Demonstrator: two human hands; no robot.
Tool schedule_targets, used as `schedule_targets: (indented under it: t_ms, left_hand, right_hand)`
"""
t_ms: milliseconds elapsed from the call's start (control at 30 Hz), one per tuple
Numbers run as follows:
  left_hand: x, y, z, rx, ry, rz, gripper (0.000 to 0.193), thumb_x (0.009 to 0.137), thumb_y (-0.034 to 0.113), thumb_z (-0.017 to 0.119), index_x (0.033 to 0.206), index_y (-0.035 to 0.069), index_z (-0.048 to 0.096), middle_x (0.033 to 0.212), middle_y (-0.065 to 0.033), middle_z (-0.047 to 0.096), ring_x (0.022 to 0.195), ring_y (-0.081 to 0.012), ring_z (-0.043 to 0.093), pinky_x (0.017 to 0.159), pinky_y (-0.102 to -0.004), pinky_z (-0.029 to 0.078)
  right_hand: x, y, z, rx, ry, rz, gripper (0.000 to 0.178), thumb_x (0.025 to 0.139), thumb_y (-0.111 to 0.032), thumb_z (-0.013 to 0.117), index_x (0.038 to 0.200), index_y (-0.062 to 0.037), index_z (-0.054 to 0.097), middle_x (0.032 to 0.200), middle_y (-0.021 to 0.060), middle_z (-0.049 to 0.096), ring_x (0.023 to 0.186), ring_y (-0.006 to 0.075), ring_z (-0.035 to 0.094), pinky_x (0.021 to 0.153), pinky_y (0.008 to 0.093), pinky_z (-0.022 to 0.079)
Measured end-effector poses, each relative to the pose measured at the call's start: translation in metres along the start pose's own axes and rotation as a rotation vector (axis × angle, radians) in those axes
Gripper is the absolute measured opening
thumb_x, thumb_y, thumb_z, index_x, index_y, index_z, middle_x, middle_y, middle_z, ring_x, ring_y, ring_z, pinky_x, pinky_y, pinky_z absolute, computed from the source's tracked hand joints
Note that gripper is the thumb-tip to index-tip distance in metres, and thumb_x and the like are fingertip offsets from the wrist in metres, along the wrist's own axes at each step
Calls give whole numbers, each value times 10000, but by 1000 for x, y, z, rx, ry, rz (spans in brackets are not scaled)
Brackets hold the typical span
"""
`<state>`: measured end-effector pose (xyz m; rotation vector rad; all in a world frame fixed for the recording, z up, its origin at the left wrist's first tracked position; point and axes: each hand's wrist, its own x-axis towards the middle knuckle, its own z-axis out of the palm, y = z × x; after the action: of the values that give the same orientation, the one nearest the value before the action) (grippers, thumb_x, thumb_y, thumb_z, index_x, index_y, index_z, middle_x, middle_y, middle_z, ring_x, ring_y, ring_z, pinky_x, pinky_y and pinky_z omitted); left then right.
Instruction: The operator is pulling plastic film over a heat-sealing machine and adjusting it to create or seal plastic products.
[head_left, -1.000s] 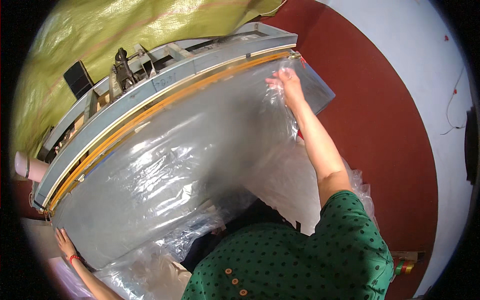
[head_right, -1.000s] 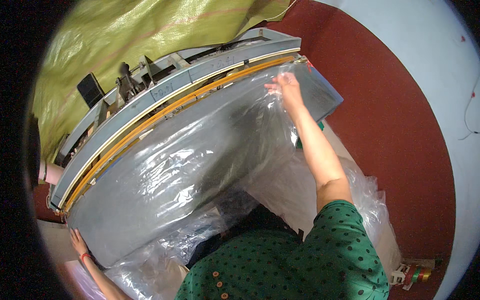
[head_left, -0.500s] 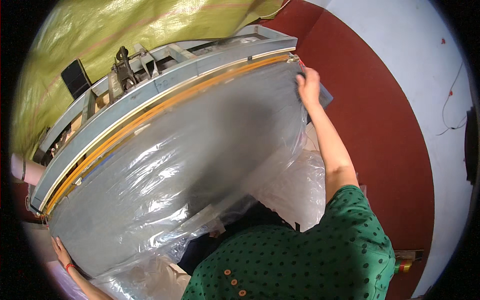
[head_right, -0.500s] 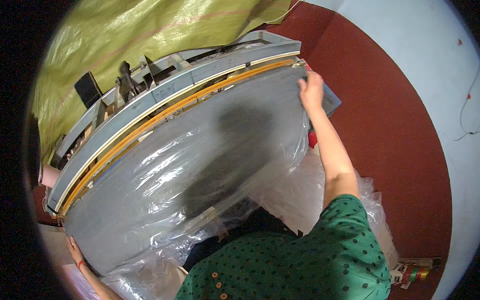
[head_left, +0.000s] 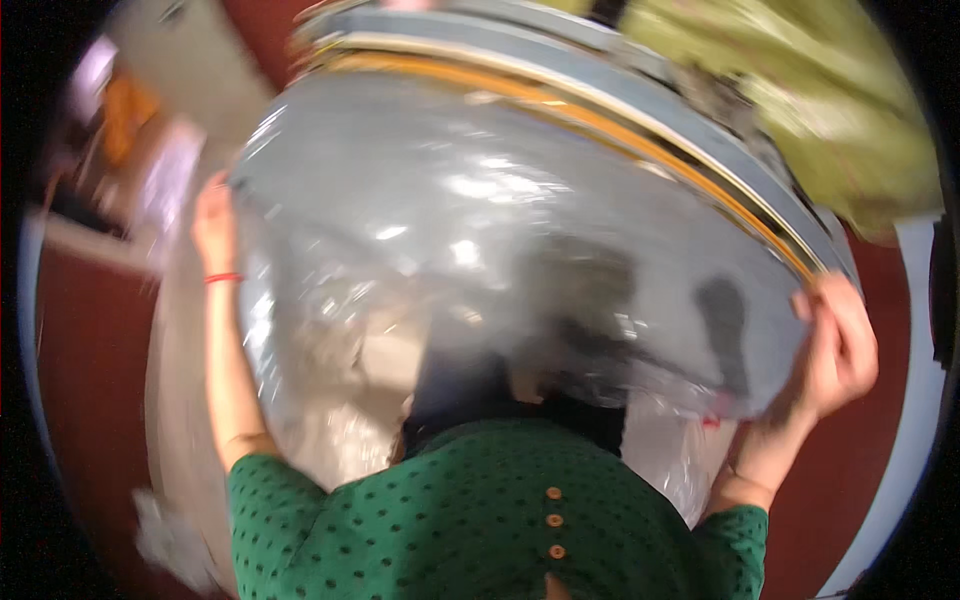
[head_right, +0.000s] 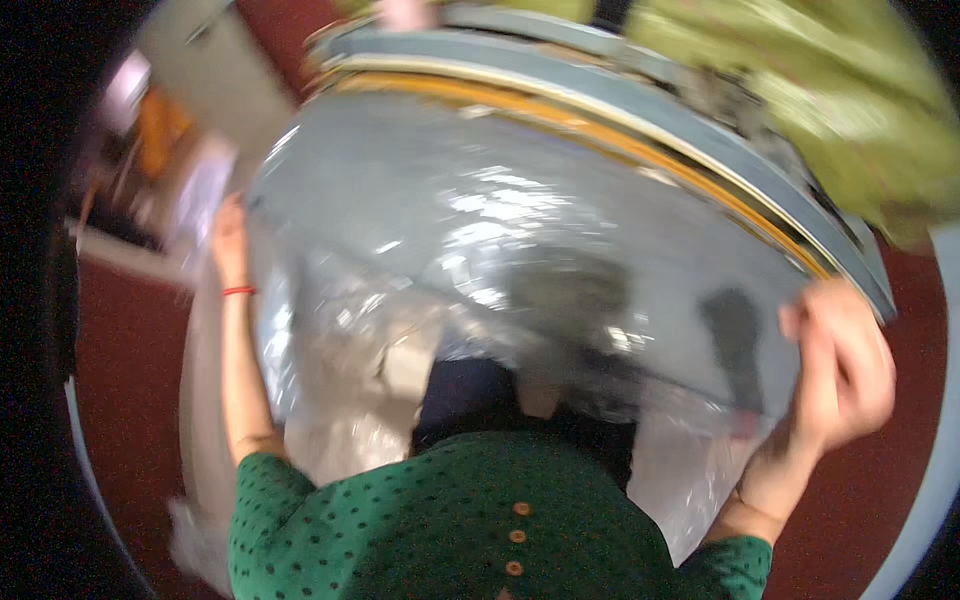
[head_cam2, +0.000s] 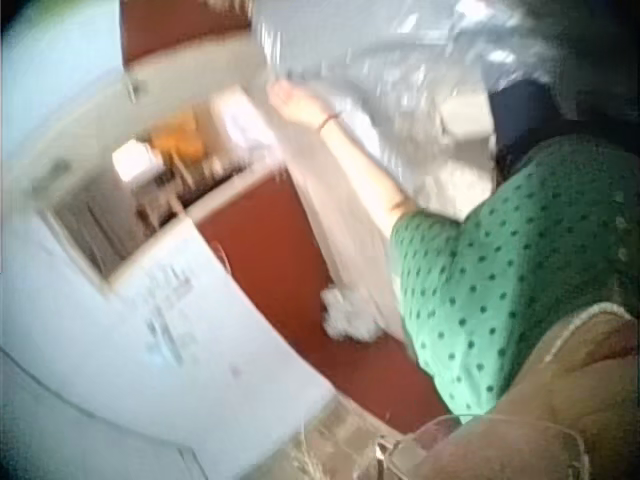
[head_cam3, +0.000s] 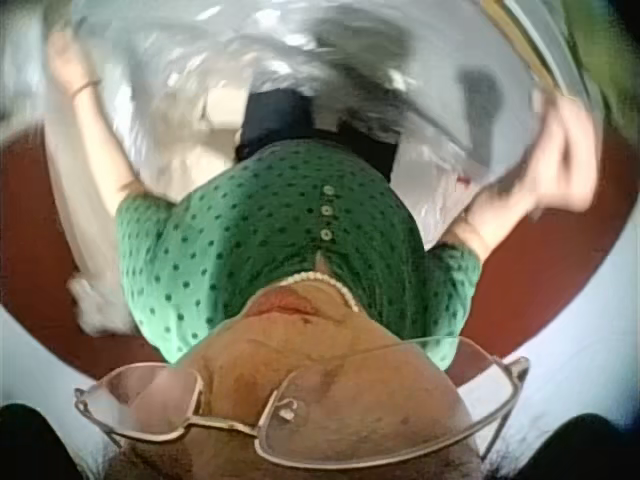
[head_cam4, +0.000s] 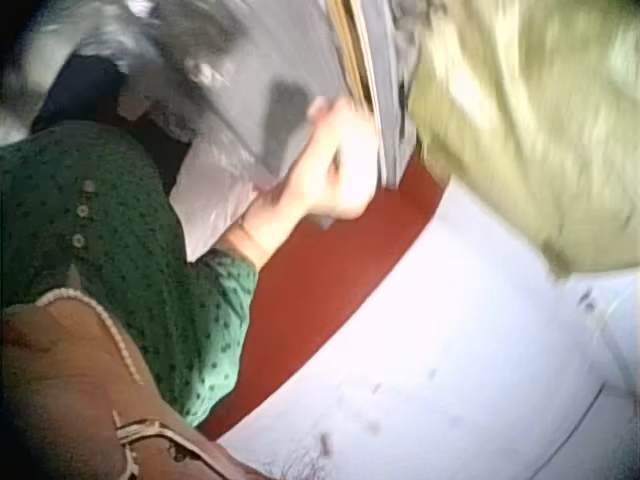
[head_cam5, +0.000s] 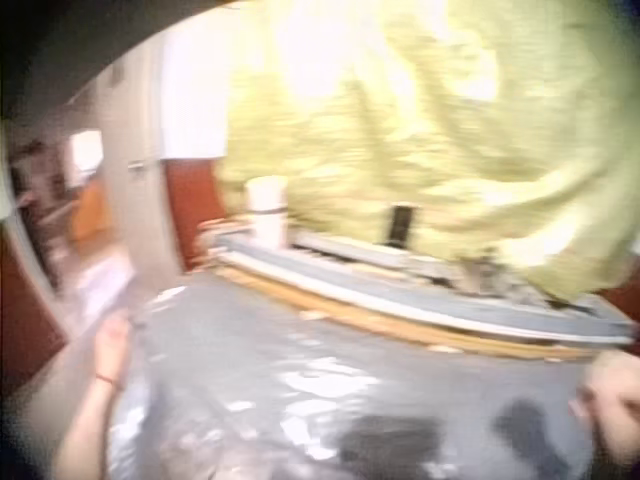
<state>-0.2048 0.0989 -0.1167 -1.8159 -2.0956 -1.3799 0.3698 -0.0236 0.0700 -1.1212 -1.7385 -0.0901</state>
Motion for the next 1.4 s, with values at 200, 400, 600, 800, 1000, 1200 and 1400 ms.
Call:
schedule_targets:
  t_ms: [200,400,600,800,1000,1200,1400]
  left_hand:
    - [-202,-67,-118,-33,290,-530,305,856,143,496,1135,20,516,1121,-101,548,1050,-172,500,902,-283,371]
    - [-386,-147,-253,231,778,-884,268,823,78,505,1079,5,537,1035,-94,580,938,-166,534,840,-274,406]
    - [-479,-166,-312,269,1162,-1034,251,824,105,495,1031,-27,548,986,-126,592,881,-212,551,787,-308,429]
    - [-477,-172,-280,593,679,-884,294,812,176,528,1022,-29,556,1037,-187,568,966,-263,538,848,-336,402]
    - [-440,-152,-255,924,300,-973,212,773,184,574,872,1,612,905,-149,615,845,-228,582,755,-326,439]
    - [-522,-204,-343,876,846,-1280,181,770,112,490,829,-7,614,850,-168,624,751,-256,604,684,-358,462]
    - [-494,-204,-416,29,1599,-879,184,777,98,499,863,-38,588,821,-149,611,769,-216,573,665,-338,468]
  right_hand:
    - [6,-113,62,1041,-208,-290,72,616,-131,480,606,-96,418,565,34,347,509,152,339,513,279,257]
    - [58,-206,79,823,-1347,-216,437,903,-421,287,733,-48,440,668,87,424,537,229,476,429,329,518]
    - [45,-203,98,1137,-1349,-18,269,847,-388,458,885,-122,475,893,54,452,819,245,476,590,405,519]
    - [40,-216,115,1453,-1663,208,360,774,-414,598,1058,-209,513,1114,17,459,1106,248,414,757,477,469]
    - [-19,-187,156,1052,-110,-175,230,846,-171,454,787,36,537,637,123,513,534,171,438,467,267,350]
    - [-22,-122,185,639,-264,4,175,866,-27,469,987,61,561,823,139,603,674,152,562,595,255,465]
    - [-26,-70,206,650,-402,346,170,852,-84,532,959,36,588,773,79,603,653,101,553,611,220,455]
